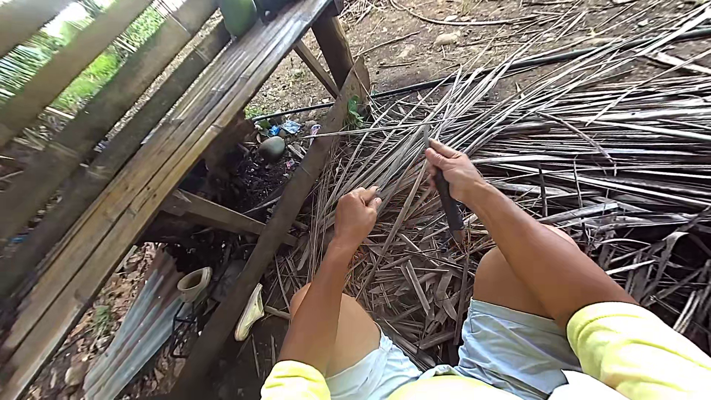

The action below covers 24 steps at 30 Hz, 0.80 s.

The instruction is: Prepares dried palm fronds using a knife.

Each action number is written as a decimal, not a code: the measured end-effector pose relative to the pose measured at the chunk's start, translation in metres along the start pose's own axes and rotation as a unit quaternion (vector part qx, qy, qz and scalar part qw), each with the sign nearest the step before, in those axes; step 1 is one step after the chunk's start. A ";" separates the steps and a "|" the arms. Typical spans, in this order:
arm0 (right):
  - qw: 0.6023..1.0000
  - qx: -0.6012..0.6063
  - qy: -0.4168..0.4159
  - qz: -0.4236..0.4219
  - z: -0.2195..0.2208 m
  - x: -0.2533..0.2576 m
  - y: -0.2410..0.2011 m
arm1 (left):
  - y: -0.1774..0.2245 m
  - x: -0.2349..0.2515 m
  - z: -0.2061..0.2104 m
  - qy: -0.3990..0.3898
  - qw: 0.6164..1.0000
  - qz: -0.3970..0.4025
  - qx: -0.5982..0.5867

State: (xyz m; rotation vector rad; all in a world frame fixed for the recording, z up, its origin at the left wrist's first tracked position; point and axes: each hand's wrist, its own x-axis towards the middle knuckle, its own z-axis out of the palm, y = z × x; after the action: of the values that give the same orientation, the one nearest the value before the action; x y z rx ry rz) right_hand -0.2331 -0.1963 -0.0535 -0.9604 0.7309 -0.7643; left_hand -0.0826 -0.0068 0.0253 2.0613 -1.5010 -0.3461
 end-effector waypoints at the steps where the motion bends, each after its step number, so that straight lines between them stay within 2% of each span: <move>1: 1.000 0.016 0.018 -0.004 -0.008 0.005 -0.004 | -0.002 -0.001 -0.005 -0.010 1.000 -0.008 -0.022; 3: 0.998 0.022 0.052 -0.020 -0.021 0.011 -0.012 | -0.006 0.002 -0.014 -0.019 0.996 -0.046 -0.068; 6: 0.988 0.036 0.130 -0.070 -0.039 0.017 -0.019 | -0.014 0.013 -0.025 0.008 0.983 -0.139 -0.122; 9: 0.965 0.067 0.230 -0.109 -0.053 0.018 -0.026 | -0.024 0.013 -0.038 0.083 0.965 -0.173 -0.180; 11: 0.959 0.079 0.249 -0.109 -0.053 0.011 -0.030 | -0.028 0.014 -0.040 0.155 0.944 -0.152 -0.250; 13: 0.971 0.073 0.203 -0.102 -0.044 0.001 -0.030 | -0.028 0.017 -0.034 0.227 0.913 -0.120 -0.317; 15: 0.987 0.070 0.114 -0.094 -0.032 -0.011 -0.027 | -0.027 0.023 -0.025 0.285 0.878 -0.106 -0.370; 17: 0.994 0.059 0.009 -0.093 -0.025 -0.022 -0.026 | -0.030 0.031 -0.019 0.328 0.861 -0.093 -0.378; 20: 0.986 0.000 -0.147 -0.073 -0.022 -0.040 -0.025 | -0.031 0.032 -0.012 0.286 0.900 -0.083 -0.318; 22: 0.971 -0.013 -0.239 -0.012 -0.015 -0.044 -0.014 | -0.029 0.026 0.002 0.231 0.929 -0.092 -0.276; 24: 0.948 0.004 -0.313 0.060 -0.001 -0.044 0.004 | -0.024 0.023 0.021 0.197 0.922 -0.085 -0.323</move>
State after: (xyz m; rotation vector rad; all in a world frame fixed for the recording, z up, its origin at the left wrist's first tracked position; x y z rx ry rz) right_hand -0.2563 -0.1589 -0.0491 -1.0639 0.2246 -0.3185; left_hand -0.0668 -0.0293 -0.0025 1.5982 -0.8195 -0.3983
